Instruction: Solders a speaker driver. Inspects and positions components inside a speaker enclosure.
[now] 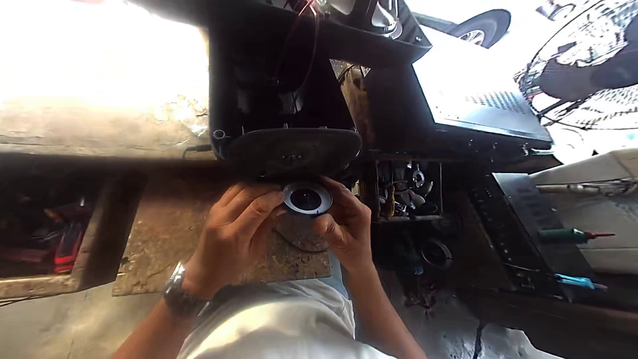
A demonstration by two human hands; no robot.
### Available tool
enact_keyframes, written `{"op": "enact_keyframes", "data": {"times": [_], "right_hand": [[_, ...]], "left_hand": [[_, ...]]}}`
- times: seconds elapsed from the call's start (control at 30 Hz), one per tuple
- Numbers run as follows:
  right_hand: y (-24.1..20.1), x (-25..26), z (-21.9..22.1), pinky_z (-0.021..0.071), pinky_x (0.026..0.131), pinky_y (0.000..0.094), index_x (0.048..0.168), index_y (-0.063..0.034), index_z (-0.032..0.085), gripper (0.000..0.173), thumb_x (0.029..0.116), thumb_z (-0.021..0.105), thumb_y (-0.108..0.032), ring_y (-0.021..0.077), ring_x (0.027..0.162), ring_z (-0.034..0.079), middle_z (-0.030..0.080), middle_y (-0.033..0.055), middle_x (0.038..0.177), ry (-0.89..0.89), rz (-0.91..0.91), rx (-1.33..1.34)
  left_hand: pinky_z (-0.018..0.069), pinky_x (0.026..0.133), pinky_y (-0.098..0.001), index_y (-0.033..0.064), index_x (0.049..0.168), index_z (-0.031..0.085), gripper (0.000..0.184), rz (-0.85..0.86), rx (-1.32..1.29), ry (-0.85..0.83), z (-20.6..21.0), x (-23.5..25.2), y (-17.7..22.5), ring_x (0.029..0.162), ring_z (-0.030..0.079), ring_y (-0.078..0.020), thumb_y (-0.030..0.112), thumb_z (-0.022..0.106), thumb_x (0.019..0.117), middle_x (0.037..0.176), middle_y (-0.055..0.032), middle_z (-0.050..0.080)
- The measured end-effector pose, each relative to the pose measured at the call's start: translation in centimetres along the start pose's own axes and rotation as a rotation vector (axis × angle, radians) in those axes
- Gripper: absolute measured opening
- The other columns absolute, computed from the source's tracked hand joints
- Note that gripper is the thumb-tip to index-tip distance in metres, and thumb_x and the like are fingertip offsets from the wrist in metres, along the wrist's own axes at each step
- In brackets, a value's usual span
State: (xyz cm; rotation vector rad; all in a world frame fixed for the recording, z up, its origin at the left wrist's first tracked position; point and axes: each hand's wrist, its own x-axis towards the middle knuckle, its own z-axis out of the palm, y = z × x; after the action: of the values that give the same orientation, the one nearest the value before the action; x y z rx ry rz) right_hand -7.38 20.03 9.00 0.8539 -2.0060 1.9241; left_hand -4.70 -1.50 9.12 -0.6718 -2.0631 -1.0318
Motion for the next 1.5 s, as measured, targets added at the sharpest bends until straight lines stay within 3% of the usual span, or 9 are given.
{"op": "enact_keyframes", "data": {"times": [0.17,0.33,0.47,0.57,0.67,0.8,1.07,1.4,1.5], "right_hand": [[2.2,0.2,1.6,0.0594,0.093,0.0358,0.129,-0.0010,0.067,0.062,0.0945,0.069,-0.052,0.0169,0.108,0.067,0.069,0.0084,0.119,0.172,-0.097,-0.185],[2.4,0.6,2.8,0.0584,0.099,0.0375,0.137,0.0000,0.063,0.062,0.0958,0.071,-0.045,0.0194,0.115,0.066,0.067,0.0111,0.127,0.216,-0.131,-0.230],[2.7,0.9,3.1,0.0597,0.095,0.0354,0.135,-0.0016,0.064,0.060,0.0918,0.077,-0.041,0.0176,0.110,0.067,0.068,0.0089,0.123,0.271,-0.152,-0.204],[2.8,0.8,3.3,0.0619,0.091,0.0336,0.132,-0.0026,0.067,0.052,0.0922,0.078,-0.034,0.0163,0.108,0.068,0.068,0.0076,0.123,0.304,-0.147,-0.201],[2.8,0.8,3.5,0.0626,0.090,0.0326,0.128,-0.0034,0.069,0.038,0.0931,0.077,-0.015,0.0147,0.104,0.071,0.072,0.0068,0.119,0.334,-0.150,-0.222],[2.8,1.3,3.8,0.0638,0.088,0.0323,0.127,-0.0102,0.066,0.041,0.0881,0.079,-0.003,0.0140,0.100,0.072,0.072,0.0027,0.115,0.380,-0.185,-0.158],[2.6,1.8,3.6,0.0643,0.084,0.0305,0.116,-0.0111,0.070,0.035,0.0845,0.084,-0.007,0.0127,0.097,0.072,0.072,0.0011,0.109,0.404,-0.179,-0.240],[2.1,2.1,3.1,0.0633,0.087,0.0296,0.116,-0.0132,0.073,0.034,0.0840,0.085,-0.012,0.0112,0.100,0.072,0.075,-0.0009,0.110,0.408,-0.143,-0.347],[2.1,1.9,2.9,0.0619,0.090,0.0272,0.117,-0.0156,0.073,0.032,0.0867,0.083,-0.014,0.0080,0.102,0.071,0.075,-0.0046,0.110,0.407,-0.135,-0.411]], "left_hand": [[0.0560,0.094,-0.0313,0.0024,0.112,0.071,0.017,-0.062,0.019,0.049,0.5,0.3,-1.0,0.106,0.066,-0.0167,0.011,0.065,0.0994,0.109,-0.0103,0.070],[0.0559,0.093,-0.0301,0.0003,0.117,0.071,0.023,-0.097,0.036,0.112,1.1,0.0,-1.3,0.106,0.066,-0.0176,0.015,0.067,0.0989,0.110,-0.0129,0.069],[0.0572,0.087,-0.0303,0.0004,0.113,0.072,0.024,-0.107,0.060,0.141,1.5,0.0,-1.5,0.099,0.068,-0.0174,0.019,0.070,0.0976,0.103,-0.0133,0.071],[0.0559,0.081,-0.0285,0.0003,0.109,0.072,0.023,-0.117,0.068,0.142,1.7,-0.1,-1.7,0.092,0.068,-0.0166,0.021,0.067,0.0989,0.097,-0.0128,0.070],[0.0556,0.077,-0.0263,0.0003,0.107,0.072,0.022,-0.112,0.069,0.157,1.8,0.1,-1.7,0.088,0.069,-0.0150,0.020,0.066,0.0999,0.094,-0.0127,0.071],[0.0549,0.076,-0.0245,0.0009,0.108,0.071,0.019,-0.110,0.064,0.192,1.9,0.4,-1.9,0.087,0.068,-0.0131,0.018,0.068,0.0991,0.092,-0.0111,0.071],[0.0526,0.071,-0.0233,0.0002,0.103,0.073,0.018,-0.167,0.066,0.221,2.0,0.8,-1.7,0.080,0.068,-0.0115,0.018,0.068,0.0987,0.086,-0.0108,0.071],[0.0489,0.066,-0.0245,0.0045,0.100,0.071,0.020,-0.228,0.077,0.217,2.1,0.6,-1.7,0.073,0.064,-0.0125,0.025,0.071,0.0979,0.080,-0.0082,0.069],[0.0513,0.068,-0.0257,0.0053,0.102,0.072,0.019,-0.234,0.039,0.210,2.1,0.2,-1.8,0.075,0.067,-0.0141,0.023,0.072,0.0975,0.084,-0.0087,0.071]]}}
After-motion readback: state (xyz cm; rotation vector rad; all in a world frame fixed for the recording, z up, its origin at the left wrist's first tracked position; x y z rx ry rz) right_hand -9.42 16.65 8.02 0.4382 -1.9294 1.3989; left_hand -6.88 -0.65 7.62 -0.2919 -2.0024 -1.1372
